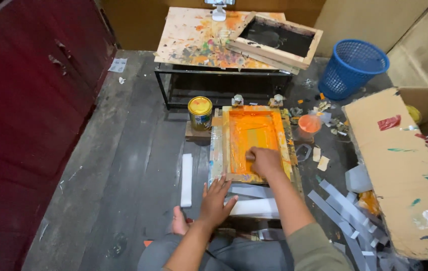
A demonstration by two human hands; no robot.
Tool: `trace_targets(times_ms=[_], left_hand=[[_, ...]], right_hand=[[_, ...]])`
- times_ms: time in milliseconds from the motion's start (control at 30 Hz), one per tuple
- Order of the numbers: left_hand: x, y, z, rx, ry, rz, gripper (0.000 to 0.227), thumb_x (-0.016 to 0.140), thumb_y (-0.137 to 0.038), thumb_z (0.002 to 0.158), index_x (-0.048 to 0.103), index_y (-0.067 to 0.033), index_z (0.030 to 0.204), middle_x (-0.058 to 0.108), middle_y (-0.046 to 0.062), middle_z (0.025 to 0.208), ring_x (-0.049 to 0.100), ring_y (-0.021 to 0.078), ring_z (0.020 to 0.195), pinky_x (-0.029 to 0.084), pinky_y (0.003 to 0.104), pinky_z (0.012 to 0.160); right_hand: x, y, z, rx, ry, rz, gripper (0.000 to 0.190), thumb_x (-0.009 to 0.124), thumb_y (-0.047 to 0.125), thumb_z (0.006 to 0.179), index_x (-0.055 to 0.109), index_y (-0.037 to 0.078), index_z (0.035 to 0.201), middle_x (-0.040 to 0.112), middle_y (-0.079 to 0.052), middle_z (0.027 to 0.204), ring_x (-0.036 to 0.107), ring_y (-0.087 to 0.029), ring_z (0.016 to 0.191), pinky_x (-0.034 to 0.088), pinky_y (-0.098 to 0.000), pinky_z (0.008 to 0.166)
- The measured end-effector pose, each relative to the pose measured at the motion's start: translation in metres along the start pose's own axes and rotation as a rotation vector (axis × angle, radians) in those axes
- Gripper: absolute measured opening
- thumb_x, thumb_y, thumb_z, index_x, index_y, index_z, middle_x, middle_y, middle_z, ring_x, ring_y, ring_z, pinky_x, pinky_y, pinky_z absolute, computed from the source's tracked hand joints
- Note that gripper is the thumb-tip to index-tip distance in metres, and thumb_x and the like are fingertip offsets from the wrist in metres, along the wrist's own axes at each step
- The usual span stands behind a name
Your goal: The person sits on the floor and handles a white strip of material, placing it on a wooden frame. They then use a squeegee to spread orange ink across the screen on the frame. The person repeats the process of handling the white strip and spreading ink.
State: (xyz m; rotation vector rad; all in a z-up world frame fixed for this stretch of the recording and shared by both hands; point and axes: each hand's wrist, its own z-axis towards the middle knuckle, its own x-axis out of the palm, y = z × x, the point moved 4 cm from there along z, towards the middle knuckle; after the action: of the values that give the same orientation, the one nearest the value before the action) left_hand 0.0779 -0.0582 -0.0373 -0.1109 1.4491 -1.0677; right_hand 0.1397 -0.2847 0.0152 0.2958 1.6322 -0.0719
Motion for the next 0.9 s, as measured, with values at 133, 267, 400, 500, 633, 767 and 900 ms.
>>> trace_targets(times_ms=[133,267,400,500,633,767,900], left_hand=[[-0.037,-0.033,-0.008,-0.163,0.296,-0.012,0.061,0.049,-0.049,0.104,0.044,-0.0137,0.154,0.030,0.009,0.167,0.027,0.0345,0.153,0.005,0.062,0.125],[-0.035,-0.033,-0.024,-0.113,0.253,0.003,0.063,0.052,-0.050,0.103,0.044,-0.0124,0.154,0.036,0.011,0.164,0.029,0.0355,0.152,0.007,0.063,0.124],[-0.046,-0.037,-0.039,-0.138,0.205,0.041,0.063,0.048,-0.051,0.105,0.044,-0.0120,0.154,0.035,0.011,0.164,0.029,0.0352,0.152,0.009,0.061,0.125],[-0.051,-0.037,-0.046,-0.165,0.195,0.022,0.062,0.044,-0.051,0.106,0.043,-0.0123,0.155,0.033,0.011,0.166,0.026,0.0343,0.154,0.007,0.060,0.125],[-0.059,-0.043,-0.052,-0.168,0.186,0.015,0.061,0.043,-0.049,0.107,0.042,-0.0107,0.155,0.034,0.014,0.164,0.028,0.0367,0.153,0.011,0.063,0.124],[-0.062,-0.049,-0.048,-0.158,0.201,0.047,0.061,0.044,-0.048,0.107,0.040,-0.0097,0.155,0.035,0.015,0.164,0.029,0.0369,0.152,0.013,0.064,0.123],[-0.053,-0.044,-0.034,-0.166,0.231,-0.021,0.062,0.042,-0.050,0.107,0.039,-0.0107,0.156,0.034,0.014,0.164,0.026,0.0352,0.153,0.011,0.063,0.123]], right_hand=[[0.016,-0.008,-0.040,0.029,0.327,0.072,0.050,0.073,0.028,0.084,0.066,0.028,0.133,0.073,-0.001,0.127,0.064,-0.026,0.128,0.050,-0.0474,0.106],[-0.005,0.007,-0.070,-0.001,0.324,0.114,0.056,0.059,0.018,0.093,0.053,0.022,0.149,0.062,-0.007,0.145,0.053,-0.029,0.140,0.046,-0.0509,0.111],[0.009,0.012,-0.078,-0.030,0.258,0.071,0.060,0.053,0.018,0.096,0.042,0.022,0.155,0.048,-0.006,0.157,0.039,-0.027,0.149,0.042,-0.0520,0.114],[0.028,0.006,-0.078,-0.038,0.210,0.026,0.061,0.053,0.022,0.099,0.036,0.023,0.158,0.040,-0.006,0.161,0.029,-0.025,0.154,0.040,-0.0532,0.115],[0.050,0.001,-0.073,-0.056,0.174,-0.055,0.059,0.055,0.029,0.101,0.033,0.023,0.156,0.035,-0.007,0.162,0.023,-0.029,0.155,0.043,-0.0586,0.113],[0.044,0.003,-0.075,-0.057,0.163,-0.060,0.059,0.053,0.027,0.101,0.031,0.025,0.157,0.035,-0.007,0.161,0.023,-0.030,0.155,0.041,-0.0600,0.113],[0.037,0.001,-0.068,-0.046,0.217,-0.053,0.055,0.048,0.023,0.100,0.037,0.024,0.154,0.043,-0.007,0.156,0.031,-0.028,0.151,0.043,-0.0561,0.111]])
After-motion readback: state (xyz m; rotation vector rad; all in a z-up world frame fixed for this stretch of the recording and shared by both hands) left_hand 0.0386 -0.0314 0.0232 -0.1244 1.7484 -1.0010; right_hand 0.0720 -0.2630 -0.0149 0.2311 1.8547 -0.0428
